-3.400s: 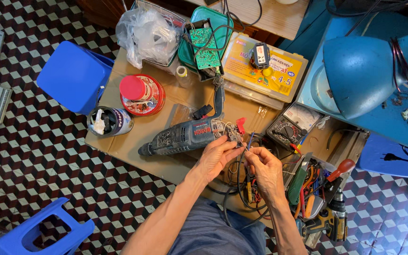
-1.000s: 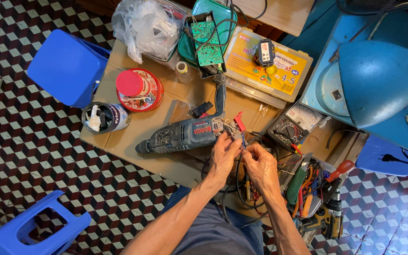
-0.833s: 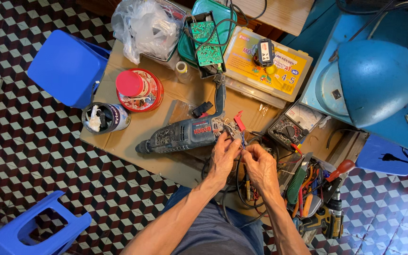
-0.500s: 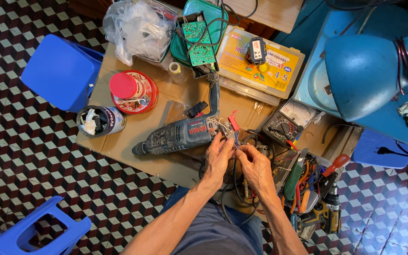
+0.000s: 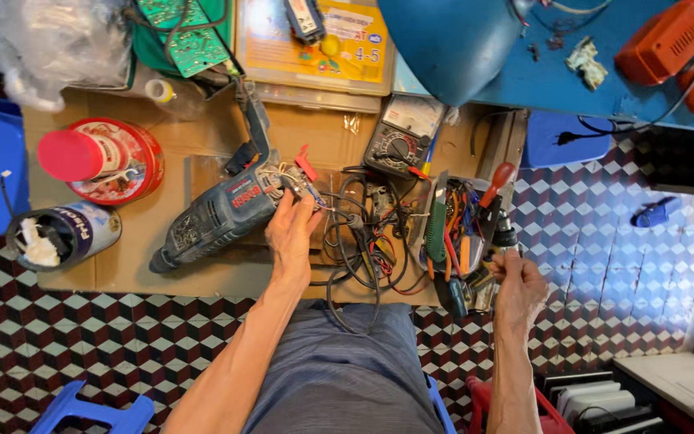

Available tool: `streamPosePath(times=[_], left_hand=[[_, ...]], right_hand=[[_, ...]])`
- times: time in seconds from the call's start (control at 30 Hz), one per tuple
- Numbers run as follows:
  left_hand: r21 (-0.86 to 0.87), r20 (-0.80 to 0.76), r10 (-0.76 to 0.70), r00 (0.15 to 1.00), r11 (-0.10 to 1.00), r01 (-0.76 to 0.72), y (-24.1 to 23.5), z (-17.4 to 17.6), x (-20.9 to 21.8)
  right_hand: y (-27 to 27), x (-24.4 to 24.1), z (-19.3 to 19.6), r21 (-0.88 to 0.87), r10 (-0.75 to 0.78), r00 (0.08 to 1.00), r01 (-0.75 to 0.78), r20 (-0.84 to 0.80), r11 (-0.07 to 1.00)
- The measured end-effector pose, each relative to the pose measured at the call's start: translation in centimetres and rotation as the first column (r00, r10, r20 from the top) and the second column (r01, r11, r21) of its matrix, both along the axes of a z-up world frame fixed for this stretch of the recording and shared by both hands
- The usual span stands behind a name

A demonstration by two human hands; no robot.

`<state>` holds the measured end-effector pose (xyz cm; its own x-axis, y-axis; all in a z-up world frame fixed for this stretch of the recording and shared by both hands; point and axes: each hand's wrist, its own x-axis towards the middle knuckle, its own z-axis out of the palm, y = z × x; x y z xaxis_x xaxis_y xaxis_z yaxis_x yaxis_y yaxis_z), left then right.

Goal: The person strips insulation from a black power cord, twists the exposed wires, and uses a soldering iron to heat and join the wires. The person then uses pliers to crimp a connector onto the cord and continues to solder and adjust the connection.

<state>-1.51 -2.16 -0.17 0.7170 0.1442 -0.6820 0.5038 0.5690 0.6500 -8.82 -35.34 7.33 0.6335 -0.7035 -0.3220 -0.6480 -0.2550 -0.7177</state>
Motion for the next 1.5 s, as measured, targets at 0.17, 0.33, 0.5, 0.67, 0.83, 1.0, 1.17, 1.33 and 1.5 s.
streamPosePath(times=[0.17, 0.33, 0.5, 0.67, 0.83, 1.0, 1.17, 1.33, 1.5], left_hand=[[0.042, -0.019, 0.013, 1.0, 0.999, -0.012, -0.1, 0.1, 0.1], [0.023, -0.005, 0.027, 1.0, 0.999, -0.027, -0.2, 0.4, 0.1], [0.034, -0.016, 0.011, 1.0, 0.999, -0.011, -0.2, 0.3, 0.2], [0.022, -0.02, 0.004, 1.0, 1.0, -0.004, 0.2, -0.2, 0.0], [0.043, -0.023, -0.028, 0.999, 0.999, 0.029, 0.3, 0.3, 0.5], [0.071, -0.013, -0.071, 0.997, 0.995, 0.071, 0.6, 0.3, 0.3], [0.031, -0.045, -0.019, 0.999, 0.999, 0.021, 0.4, 1.1, 0.7], [0.012, -0.063, 0.054, 0.997, 0.998, -0.054, -0.3, -1.9, -0.2], [-0.075, -0.125, 0.145, 0.982, 0.985, -0.155, -1.4, -9.4, 0.3]], right_hand=[[-1.3, -2.4, -2.2, -0.103, -0.001, 0.957, -0.03, -0.291, 0.994], [0.8, -1.9, -3.3, 0.038, 0.048, 0.99, -0.043, -0.133, 0.998], [0.7, -1.2, -1.3, -0.007, -0.009, 0.968, 0.007, -0.253, 1.0], [0.3, -1.2, -1.6, -0.056, -0.021, 0.941, 0.003, -0.339, 0.998], [-0.1, 0.0, -3.6, -0.012, 0.147, 0.981, -0.15, -0.127, 0.989], [-0.3, 1.2, -4.6, 0.031, 0.218, 0.936, -0.218, -0.276, 0.976], [3.9, 5.5, -1.8, 0.063, 0.402, 0.897, -0.397, -0.184, 0.916], [11.8, 10.4, 3.9, 0.375, 0.698, 0.71, -0.675, 0.096, 0.635], [20.9, 17.2, 8.6, 0.098, 0.723, 0.537, -0.826, 0.435, 0.555]])
